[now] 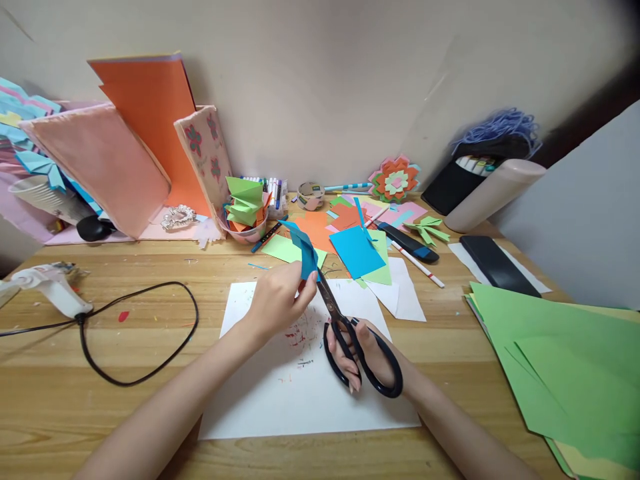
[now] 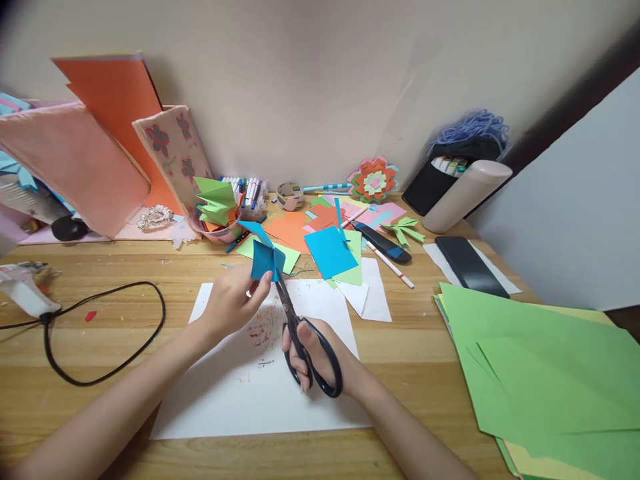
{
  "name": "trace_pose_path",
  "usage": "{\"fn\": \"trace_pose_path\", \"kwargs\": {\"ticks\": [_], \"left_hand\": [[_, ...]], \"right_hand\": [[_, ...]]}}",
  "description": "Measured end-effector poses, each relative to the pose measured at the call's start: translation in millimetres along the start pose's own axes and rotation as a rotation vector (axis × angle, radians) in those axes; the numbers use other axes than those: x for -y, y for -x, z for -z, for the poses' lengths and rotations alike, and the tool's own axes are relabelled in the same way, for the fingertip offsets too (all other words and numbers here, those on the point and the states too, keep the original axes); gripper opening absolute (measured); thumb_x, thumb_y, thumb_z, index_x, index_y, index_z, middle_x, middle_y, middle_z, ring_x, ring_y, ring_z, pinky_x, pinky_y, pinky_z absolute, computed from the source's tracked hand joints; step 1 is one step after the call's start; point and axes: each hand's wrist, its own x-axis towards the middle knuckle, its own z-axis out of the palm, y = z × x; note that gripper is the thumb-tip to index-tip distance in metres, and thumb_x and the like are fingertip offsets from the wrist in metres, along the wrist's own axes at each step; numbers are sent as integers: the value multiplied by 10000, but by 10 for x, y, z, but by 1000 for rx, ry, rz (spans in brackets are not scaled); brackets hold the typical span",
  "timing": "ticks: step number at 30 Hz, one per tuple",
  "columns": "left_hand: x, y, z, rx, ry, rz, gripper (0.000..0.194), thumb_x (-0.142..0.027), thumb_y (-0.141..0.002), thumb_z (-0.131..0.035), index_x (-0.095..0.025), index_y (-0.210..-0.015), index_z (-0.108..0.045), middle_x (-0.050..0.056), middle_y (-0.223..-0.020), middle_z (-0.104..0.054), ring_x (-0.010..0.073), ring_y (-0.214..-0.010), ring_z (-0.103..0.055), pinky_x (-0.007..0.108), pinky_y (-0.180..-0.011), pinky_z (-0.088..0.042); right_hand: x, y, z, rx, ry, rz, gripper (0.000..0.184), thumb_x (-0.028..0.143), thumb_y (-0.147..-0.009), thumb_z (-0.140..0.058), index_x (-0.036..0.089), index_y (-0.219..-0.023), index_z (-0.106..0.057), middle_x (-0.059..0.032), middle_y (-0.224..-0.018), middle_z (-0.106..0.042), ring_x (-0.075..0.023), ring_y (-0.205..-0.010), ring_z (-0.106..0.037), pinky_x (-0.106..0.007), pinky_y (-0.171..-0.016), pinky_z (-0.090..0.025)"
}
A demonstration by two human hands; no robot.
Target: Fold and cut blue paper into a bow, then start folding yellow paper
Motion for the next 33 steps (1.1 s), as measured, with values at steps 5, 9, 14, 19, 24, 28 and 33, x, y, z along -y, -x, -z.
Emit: {"fn": "trace_pose_path", "kwargs": {"ticks": [5, 9, 14, 19, 24, 28, 33], "left_hand": [[-17, 77, -117, -155, -69, 64, 411, -219, -860, -455, -192, -460, -364, -36, -403, -379, 91, -373, -313, 271, -442, -186], [-130, 140, -144, -150, -54, 164, 421, -238, -857, -453, -187, -445, -384, -40, -383, -383, 81, -353, -310, 260, -438, -201], [-224, 169, -121, -113, -36, 317, 440, -266, -869, -425, -183, -437, -408, -33, -388, -408, 79, -365, -354, 246, -445, -240], [-171, 190, -146, -197, -19, 383, 439, -277, -880, -409, -176, -458, -475, -25, -399, -436, 85, -384, -415, 239, -464, -287], [-145, 236, -199, -208, -7, 351, 427, -253, -880, -424, -171, -463, -463, -30, -392, -430, 82, -378, -421, 238, -459, -289], [-149, 237, -198, -254, -47, 330, 417, -241, -866, -446, -176, -455, -449, -41, -383, -401, 75, -365, -382, 238, -448, -275], [-165, 210, -161, -291, -54, 346, 444, -248, -858, -448, -184, -421, -408, -42, -366, -400, 72, -351, -357, 236, -430, -267]], "right_hand": [[30, 12, -50, 12, 10, -22, 727, 822, -674, -282, 146, -828, -501, 55, -477, -442, -85, -348, -455, -206, -374, -404], [24, 25, -98, -31, 83, -19, 700, 793, -717, -267, 145, -848, -498, 53, -489, -446, -86, -367, -465, -192, -377, -384], [52, 73, -151, -101, 265, -17, 666, 769, -747, -250, 153, -823, -493, 50, -518, -442, -82, -391, -464, -192, -403, -370], [120, 119, -178, -116, 487, 10, 600, 723, -781, -300, 160, -856, -493, 41, -536, -456, -84, -413, -446, -194, -416, -367], [98, 106, -165, -133, 483, 41, 593, 717, -796, -266, 167, -841, -482, 48, -528, -440, -84, -400, -449, -192, -403, -349], [106, 100, -176, -138, 480, 26, 527, 690, -803, -323, 179, -782, -452, 61, -501, -422, -79, -378, -434, -188, -388, -322], [188, 98, -230, -198, 524, -47, 440, 626, -775, -480, 192, -724, -432, 66, -524, -423, -74, -379, -412, -192, -377, -292]]}}
